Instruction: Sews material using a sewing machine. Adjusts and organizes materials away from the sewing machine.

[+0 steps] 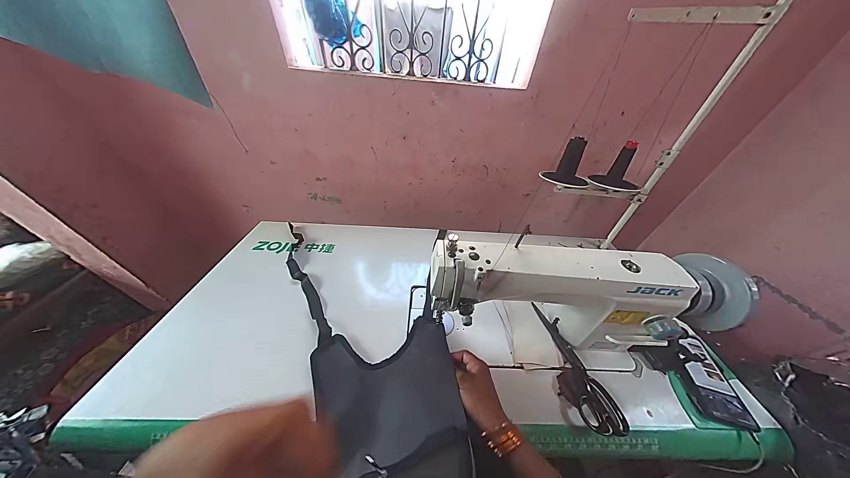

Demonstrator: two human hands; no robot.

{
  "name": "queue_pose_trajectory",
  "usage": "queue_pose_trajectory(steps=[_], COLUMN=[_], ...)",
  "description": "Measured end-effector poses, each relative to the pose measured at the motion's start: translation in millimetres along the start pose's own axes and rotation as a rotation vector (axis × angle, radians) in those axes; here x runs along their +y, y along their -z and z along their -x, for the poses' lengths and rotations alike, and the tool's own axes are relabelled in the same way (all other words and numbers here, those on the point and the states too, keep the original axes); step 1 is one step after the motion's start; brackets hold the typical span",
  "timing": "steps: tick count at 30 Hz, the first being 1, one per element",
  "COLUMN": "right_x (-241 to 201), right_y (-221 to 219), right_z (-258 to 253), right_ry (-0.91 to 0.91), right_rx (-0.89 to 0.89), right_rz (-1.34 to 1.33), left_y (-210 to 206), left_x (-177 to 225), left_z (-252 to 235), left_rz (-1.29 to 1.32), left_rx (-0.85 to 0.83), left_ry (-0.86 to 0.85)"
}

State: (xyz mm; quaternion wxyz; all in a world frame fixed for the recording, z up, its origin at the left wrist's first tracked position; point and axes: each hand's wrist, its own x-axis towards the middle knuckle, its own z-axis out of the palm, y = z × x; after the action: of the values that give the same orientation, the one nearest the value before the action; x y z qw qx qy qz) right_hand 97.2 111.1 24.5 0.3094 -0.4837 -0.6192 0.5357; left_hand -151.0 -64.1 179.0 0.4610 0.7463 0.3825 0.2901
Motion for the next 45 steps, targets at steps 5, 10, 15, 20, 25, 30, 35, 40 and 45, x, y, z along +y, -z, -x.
queue_pose_trajectory(steps=[5, 10, 15, 20, 25, 30, 35, 40, 45], right_x=[25.4, 25.7, 25.5, -0.5, 8.5, -0.2, -6.8, -22.1, -24.2], right_y=[-14.5, -9.4, -11.3, -9.4, -19.4, -22.6, -22.0, -23.6, 0.6], right_z=[23.6, 42.2, 50.8, 61.4, 46.3, 10.2, -27.4, -45.5, -30.6], right_ry=[0.175, 0.471, 0.508, 0.166, 0.280, 0.287, 0.297, 0.140, 0.161], right_rx=[0.235, 0.214, 0.187, -0.047, 0.071, 0.085, 0.080, -0.009, -0.151], right_rz=[-0.056, 0.495, 0.760, 0.642, 0.593, 0.650, 0.634, 0.698, 0.611], left_y=[-46.1, -81.1, -78.0, -62.3, -46.1, -18.4, 11.5, 33.5, -17.9], left_x=[-169.2, -193.9, -199.2, -207.7, -219.1, -226.9, -220.2, -204.8, -128.1], left_z=[-160.1, -167.6, -159.2, -153.2, -159.7, -179.9, -191.2, -199.7, -193.5], left_rz=[-0.499, -0.715, -0.859, -0.880, -0.845, -0.794, -0.704, -0.683, -0.753], left_rx=[0.423, 0.704, 0.585, 0.531, 0.543, 0.568, 0.451, 0.209, 0.095], left_ry=[0.203, 0.128, -0.031, -0.154, -0.199, -0.196, 0.014, 0.267, 0.578])
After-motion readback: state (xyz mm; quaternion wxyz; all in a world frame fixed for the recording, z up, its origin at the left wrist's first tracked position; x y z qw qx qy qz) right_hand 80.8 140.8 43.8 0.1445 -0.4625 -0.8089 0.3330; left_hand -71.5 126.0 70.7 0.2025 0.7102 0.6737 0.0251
